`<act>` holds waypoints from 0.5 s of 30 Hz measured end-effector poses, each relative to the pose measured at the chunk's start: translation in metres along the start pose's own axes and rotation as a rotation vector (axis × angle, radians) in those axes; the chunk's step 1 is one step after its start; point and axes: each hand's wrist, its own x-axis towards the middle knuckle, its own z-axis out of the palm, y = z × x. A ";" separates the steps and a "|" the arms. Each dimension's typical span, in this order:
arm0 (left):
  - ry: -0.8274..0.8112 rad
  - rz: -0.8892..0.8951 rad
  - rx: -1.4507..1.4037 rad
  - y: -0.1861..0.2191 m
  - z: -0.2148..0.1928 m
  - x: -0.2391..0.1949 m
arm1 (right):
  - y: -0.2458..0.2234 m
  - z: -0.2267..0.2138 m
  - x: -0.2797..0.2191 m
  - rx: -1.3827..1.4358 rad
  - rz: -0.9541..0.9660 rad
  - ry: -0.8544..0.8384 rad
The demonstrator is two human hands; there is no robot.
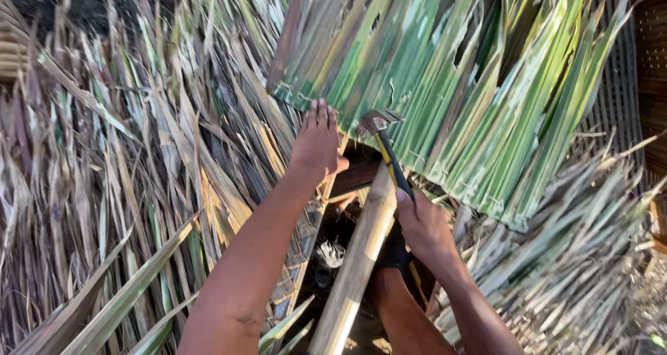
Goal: The person is securing dried palm fronds to a roof structure using a hammer and nails. They repeatedly position the fronds, hold them in place, and hammer nails into the underlying wooden beams to fasten the thatch.
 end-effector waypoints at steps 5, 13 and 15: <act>0.088 0.018 -0.064 -0.012 0.019 0.013 | -0.028 -0.019 -0.012 0.528 -0.213 0.080; 0.126 0.037 -0.204 -0.011 0.014 0.010 | -0.038 -0.001 0.029 0.077 -0.070 -0.064; 0.140 0.035 -0.150 -0.014 0.014 0.009 | -0.027 -0.006 0.013 0.403 -0.150 -0.071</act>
